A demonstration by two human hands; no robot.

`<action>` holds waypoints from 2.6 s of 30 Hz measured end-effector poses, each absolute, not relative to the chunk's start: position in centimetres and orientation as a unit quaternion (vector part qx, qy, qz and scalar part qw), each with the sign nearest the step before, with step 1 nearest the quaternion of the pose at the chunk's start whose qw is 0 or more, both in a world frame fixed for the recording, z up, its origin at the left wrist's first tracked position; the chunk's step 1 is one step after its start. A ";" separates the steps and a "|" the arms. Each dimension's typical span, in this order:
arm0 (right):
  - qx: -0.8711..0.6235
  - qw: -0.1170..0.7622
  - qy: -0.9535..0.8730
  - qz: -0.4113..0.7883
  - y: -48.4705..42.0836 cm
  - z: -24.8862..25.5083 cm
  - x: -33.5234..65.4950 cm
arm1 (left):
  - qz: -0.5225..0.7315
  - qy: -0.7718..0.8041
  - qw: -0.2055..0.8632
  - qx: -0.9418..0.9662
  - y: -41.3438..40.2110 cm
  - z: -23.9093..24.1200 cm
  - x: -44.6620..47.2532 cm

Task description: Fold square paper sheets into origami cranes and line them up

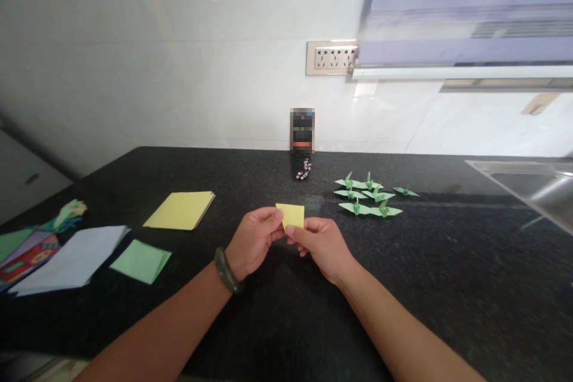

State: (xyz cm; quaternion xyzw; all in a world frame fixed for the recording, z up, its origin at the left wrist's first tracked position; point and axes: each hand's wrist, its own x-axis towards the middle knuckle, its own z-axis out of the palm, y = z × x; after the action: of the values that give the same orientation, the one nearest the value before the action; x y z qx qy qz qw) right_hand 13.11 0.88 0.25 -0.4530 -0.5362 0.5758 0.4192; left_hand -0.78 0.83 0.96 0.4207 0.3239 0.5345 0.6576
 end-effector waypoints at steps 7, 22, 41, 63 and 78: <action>-0.474 0.506 -0.605 0.392 0.8 0.3 13.2 | 0.541 0.379 0.628 0.412 0.7 1.2 -0.6; -0.398 0.487 -0.764 0.143 0.6 0.3 14.1 | 0.522 0.366 0.645 0.421 0.6 1.2 -0.6; -0.339 0.369 -0.851 0.155 1.5 0.7 15.3 | 0.512 0.357 0.674 0.395 0.9 1.1 -1.0; -0.451 0.426 -0.657 0.427 0.8 1.2 13.8 | 0.544 0.422 0.611 0.392 1.0 0.9 -0.6; -0.479 0.368 -0.649 0.462 1.1 0.8 13.6 | 0.519 0.513 0.426 0.534 0.8 0.6 -0.8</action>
State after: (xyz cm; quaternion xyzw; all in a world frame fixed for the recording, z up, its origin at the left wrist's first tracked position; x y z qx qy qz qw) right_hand 13.61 1.07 0.82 -0.4790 -0.6495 0.4616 0.3682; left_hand -0.78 0.81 0.64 0.5343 0.5131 0.5192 0.4262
